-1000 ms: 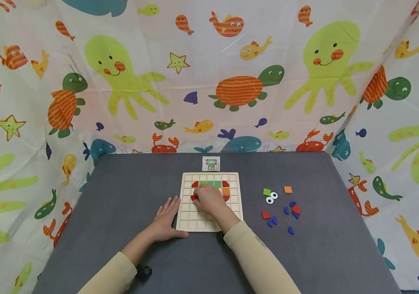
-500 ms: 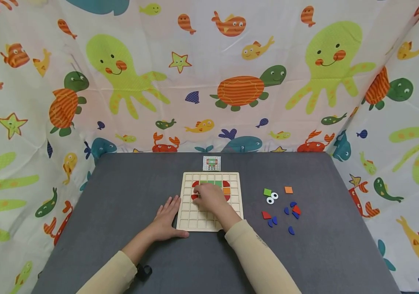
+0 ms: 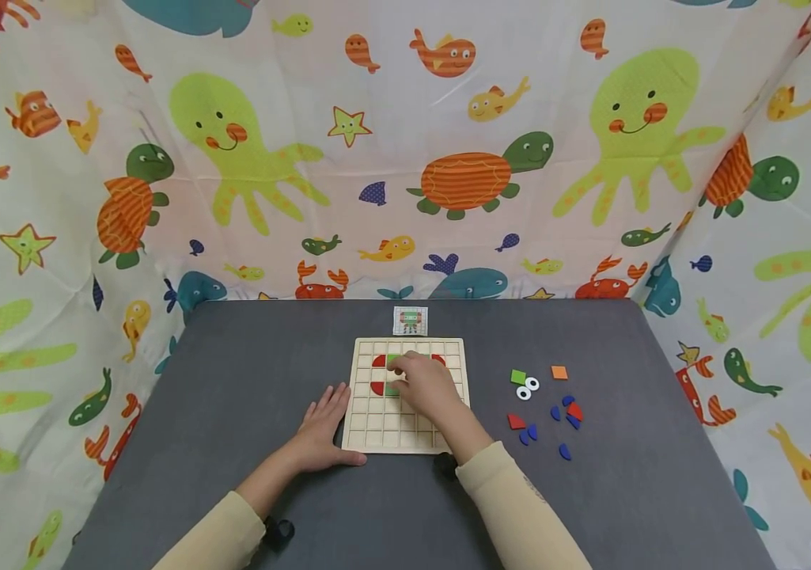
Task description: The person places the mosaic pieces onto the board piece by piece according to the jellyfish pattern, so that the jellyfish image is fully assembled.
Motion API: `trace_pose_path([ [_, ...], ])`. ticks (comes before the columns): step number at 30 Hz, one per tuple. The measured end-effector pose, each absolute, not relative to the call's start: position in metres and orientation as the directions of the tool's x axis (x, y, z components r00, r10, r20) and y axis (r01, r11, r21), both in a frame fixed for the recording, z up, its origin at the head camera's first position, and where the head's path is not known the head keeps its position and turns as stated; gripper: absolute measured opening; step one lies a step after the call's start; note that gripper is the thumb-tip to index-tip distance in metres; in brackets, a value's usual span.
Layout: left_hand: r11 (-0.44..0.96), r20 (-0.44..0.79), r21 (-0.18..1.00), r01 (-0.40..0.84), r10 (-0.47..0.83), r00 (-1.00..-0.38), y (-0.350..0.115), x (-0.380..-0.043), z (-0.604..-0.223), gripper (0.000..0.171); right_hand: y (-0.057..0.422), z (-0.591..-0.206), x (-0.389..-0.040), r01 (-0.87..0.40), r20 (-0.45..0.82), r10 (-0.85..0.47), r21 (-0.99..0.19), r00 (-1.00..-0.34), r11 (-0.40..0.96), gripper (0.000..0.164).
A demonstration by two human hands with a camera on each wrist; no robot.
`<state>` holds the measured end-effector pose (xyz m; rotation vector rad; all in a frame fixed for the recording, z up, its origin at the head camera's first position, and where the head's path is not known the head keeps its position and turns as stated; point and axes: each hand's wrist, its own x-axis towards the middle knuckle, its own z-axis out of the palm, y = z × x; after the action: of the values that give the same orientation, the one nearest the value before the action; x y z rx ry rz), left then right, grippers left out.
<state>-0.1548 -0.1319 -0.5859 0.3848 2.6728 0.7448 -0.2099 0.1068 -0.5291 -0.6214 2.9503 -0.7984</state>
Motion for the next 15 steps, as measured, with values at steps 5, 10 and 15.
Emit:
trace_pose_path([
  [5,0.824,-0.249,0.544,0.159,0.339,-0.907,-0.132,-0.154,-0.586,0.129,0.121,-0.519,-0.203,-0.371,0.123,-0.359,-0.493,-0.925,0.787,0.026],
  [10,0.831,-0.252,0.533,0.161,0.337,-0.907,-0.132,-0.154,-0.588,0.13,0.135,-0.511,-0.199,-0.359,0.154,-0.327,-0.493,-0.933,0.792,0.026],
  [15,0.826,-0.242,0.539,0.166,0.341,-0.909,-0.131,-0.155,-0.588,0.13,0.152,-0.506,-0.198,-0.326,0.156,-0.287,-0.491,-0.945,0.808,0.028],
])
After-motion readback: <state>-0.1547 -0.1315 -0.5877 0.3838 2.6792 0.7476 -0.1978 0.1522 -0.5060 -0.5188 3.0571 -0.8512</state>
